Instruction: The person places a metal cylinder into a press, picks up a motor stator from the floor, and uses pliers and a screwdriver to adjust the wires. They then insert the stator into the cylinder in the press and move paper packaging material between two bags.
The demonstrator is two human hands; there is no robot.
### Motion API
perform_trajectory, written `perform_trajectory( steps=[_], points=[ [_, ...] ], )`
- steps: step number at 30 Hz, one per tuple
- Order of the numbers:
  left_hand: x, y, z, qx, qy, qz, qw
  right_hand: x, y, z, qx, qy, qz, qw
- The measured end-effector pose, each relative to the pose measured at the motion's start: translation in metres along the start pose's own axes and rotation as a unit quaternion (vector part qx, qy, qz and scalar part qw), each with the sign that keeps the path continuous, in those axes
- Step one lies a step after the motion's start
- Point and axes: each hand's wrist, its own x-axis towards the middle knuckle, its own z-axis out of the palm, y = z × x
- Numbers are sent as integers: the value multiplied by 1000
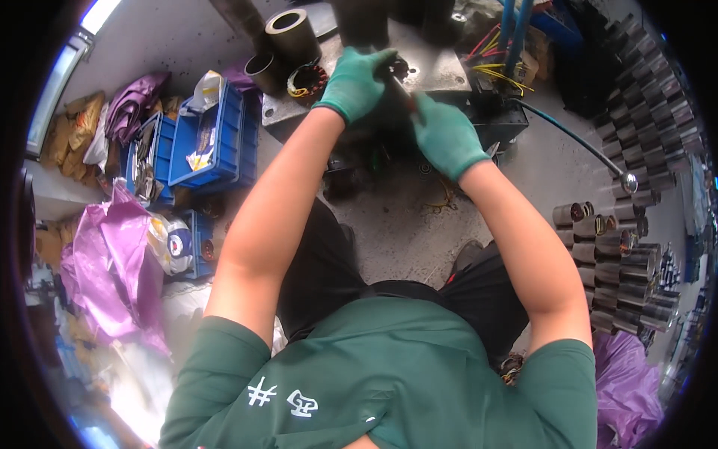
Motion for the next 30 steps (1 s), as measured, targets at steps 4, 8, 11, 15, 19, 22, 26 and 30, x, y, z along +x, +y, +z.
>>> perform_trajectory(
  steps=[4, 8, 11, 15, 19, 22, 26, 30],
  points=[
    [-1, 16, 9, 109, 48, 52, 992, -58, -8, -70, -31, -90, 82, 992],
    [4, 1, 4, 75, 29, 13, 997, -91, 15, -82, -61, -161, 46, 984],
    [-2, -8, -16, -69, 51, 5, 996, -79, 8, -102, -47, -177, 115, 976],
    [-11, -7, -18, -45, 18, -2, 999, -72, 19, -96, 31, -91, 47, 994],
    [-18, -7, -14, -14, -4, 54, 998, -50, 11, -88, 38, -98, 38, 994],
    [-17, -12, -6, -94, -20, -6, 995, -35, 12, -82, 86, -54, 39, 994],
    [-15, -4, -8, -28, -20, -3, 999, -30, 18, -83, 198, -31, 112, 973],
    [-11, 4, -8, 18, -2, 43, 999, -23, 14, -82, 258, -33, 190, 947]
  ],
)
